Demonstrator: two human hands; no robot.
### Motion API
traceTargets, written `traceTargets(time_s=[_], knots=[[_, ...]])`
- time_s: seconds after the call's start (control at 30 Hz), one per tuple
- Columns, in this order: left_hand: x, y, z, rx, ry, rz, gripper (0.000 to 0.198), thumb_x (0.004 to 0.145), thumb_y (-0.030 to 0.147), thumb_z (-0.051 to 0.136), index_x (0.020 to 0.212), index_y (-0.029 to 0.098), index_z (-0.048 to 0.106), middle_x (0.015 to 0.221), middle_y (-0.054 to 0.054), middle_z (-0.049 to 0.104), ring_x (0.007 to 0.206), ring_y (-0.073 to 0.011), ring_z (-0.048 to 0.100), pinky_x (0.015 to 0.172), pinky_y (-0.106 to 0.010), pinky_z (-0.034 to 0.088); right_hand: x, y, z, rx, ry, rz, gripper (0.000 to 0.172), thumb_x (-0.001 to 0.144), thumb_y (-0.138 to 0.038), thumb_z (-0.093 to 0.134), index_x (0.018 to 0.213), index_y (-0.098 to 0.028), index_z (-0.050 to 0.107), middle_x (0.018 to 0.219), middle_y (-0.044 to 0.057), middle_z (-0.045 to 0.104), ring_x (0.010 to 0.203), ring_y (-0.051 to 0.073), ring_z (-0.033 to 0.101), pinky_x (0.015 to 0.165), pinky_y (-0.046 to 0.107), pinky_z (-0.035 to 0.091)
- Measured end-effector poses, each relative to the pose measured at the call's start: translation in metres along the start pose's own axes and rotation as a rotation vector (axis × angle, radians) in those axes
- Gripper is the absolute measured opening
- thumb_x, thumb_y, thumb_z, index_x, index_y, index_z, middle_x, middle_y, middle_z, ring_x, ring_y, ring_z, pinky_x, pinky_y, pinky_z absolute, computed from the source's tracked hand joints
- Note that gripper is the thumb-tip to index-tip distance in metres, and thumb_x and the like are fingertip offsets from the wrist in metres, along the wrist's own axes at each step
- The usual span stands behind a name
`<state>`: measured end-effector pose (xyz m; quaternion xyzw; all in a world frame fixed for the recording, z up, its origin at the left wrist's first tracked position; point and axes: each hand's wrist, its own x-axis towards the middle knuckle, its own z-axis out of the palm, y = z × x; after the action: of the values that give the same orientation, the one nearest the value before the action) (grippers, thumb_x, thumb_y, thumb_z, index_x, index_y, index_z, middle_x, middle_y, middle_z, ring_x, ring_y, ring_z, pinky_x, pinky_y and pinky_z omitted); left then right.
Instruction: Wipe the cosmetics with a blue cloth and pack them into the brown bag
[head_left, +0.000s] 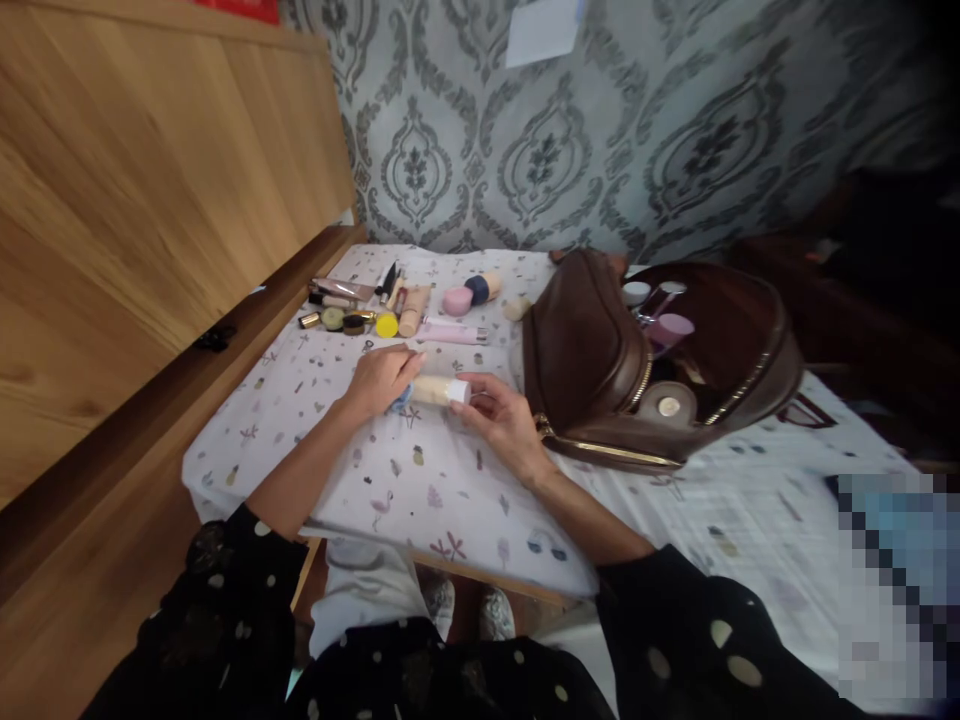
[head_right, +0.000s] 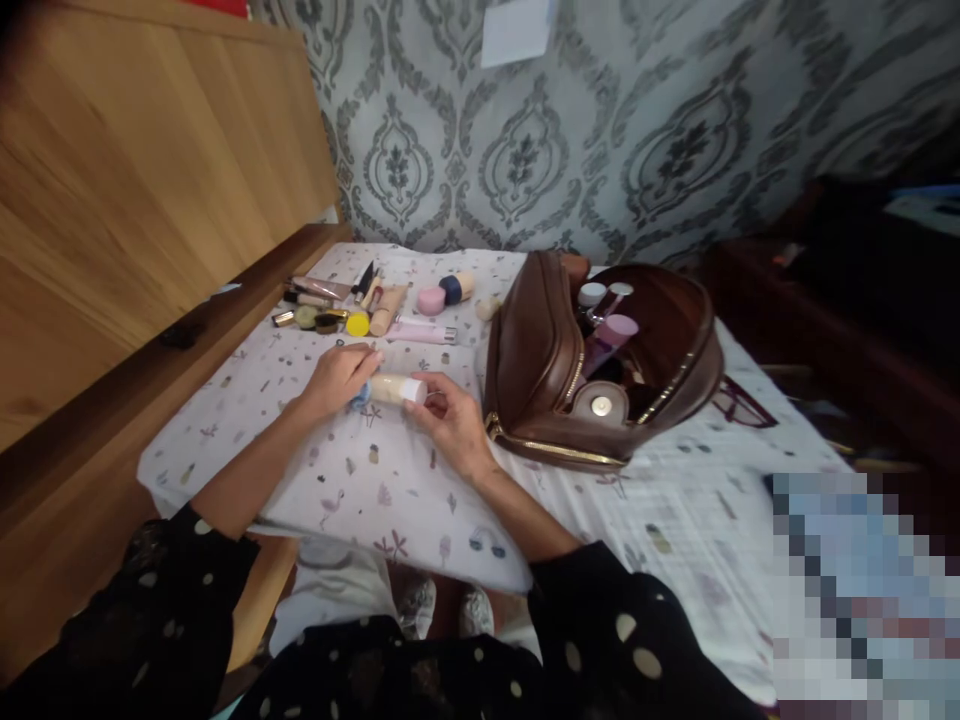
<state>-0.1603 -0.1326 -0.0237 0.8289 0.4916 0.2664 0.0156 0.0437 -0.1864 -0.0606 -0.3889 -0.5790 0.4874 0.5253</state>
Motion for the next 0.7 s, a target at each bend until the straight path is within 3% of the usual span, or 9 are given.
traceTargets(time_s=[0.17, 0.3, 0.43, 0.53, 0.6, 0.7], knots=[[0.000, 0.000, 0.002, -0.189, 0.123, -0.116, 0.050, 0.096, 0.046, 0.035, 0.055, 0.021, 0.047, 0.055, -0.002, 0.052, 0.056, -0.0156, 0.049, 0.061, -0.028, 0.037, 0.000, -0.006, 0.001, 0.100, 0.031, -0.001, 0.044, 0.070, -0.042, 0.081, 0.106, -0.021, 0.064, 0.086, 0.000, 0.064, 0.070, 0.013, 0.061, 0.065, 0.027, 0.052], [0.003, 0.007, 0.008, -0.486, 0.230, -0.334, 0.054, 0.090, 0.061, 0.039, 0.057, 0.020, 0.052, 0.050, 0.000, 0.048, 0.051, -0.0148, 0.047, 0.054, -0.027, 0.037, 0.001, -0.008, 0.001, 0.215, 0.033, 0.035, 0.051, 0.062, -0.039, 0.087, 0.103, -0.021, 0.062, 0.090, 0.001, 0.066, 0.080, 0.015, 0.063, 0.074, 0.030, 0.054], [0.004, 0.017, 0.013, -0.622, 0.185, -0.460, 0.060, 0.083, 0.074, 0.043, 0.058, 0.020, 0.052, 0.048, 0.002, 0.043, 0.048, -0.0140, 0.043, 0.047, -0.026, 0.035, 0.000, -0.010, 0.004, 0.294, -0.028, 0.069, 0.062, 0.053, -0.038, 0.092, 0.105, -0.021, 0.063, 0.091, -0.001, 0.068, 0.084, 0.016, 0.065, 0.082, 0.032, 0.054], [0.001, 0.027, 0.010, -0.530, 0.143, -0.333, 0.054, 0.090, 0.064, 0.040, 0.066, 0.019, 0.057, 0.060, -0.002, 0.057, 0.061, -0.0179, 0.056, 0.059, -0.029, 0.047, 0.002, -0.012, 0.004, 0.349, -0.007, 0.070, 0.060, 0.051, -0.041, 0.092, 0.099, -0.021, 0.062, 0.083, -0.003, 0.067, 0.073, 0.014, 0.063, 0.072, 0.031, 0.055], [-0.004, 0.034, 0.005, -0.428, 0.117, -0.146, 0.043, 0.093, 0.054, 0.040, 0.085, 0.020, 0.065, 0.085, -0.006, 0.068, 0.083, -0.0222, 0.065, 0.077, -0.033, 0.053, 0.003, -0.014, 0.002, 0.359, 0.054, 0.067, 0.055, 0.051, -0.044, 0.092, 0.089, -0.021, 0.059, 0.075, -0.004, 0.065, 0.063, 0.013, 0.060, 0.062, 0.029, 0.054], [-0.013, 0.041, 0.005, -0.262, 0.015, 0.106, 0.041, 0.088, 0.049, 0.052, 0.119, 0.024, 0.062, 0.120, -0.009, 0.065, 0.112, -0.0271, 0.063, 0.094, -0.038, 0.053, 0.005, -0.016, -0.002, 0.377, 0.144, 0.071, 0.059, 0.052, -0.051, 0.090, 0.086, -0.022, 0.052, 0.069, -0.005, 0.063, 0.055, 0.012, 0.059, 0.051, 0.026, 0.051]])
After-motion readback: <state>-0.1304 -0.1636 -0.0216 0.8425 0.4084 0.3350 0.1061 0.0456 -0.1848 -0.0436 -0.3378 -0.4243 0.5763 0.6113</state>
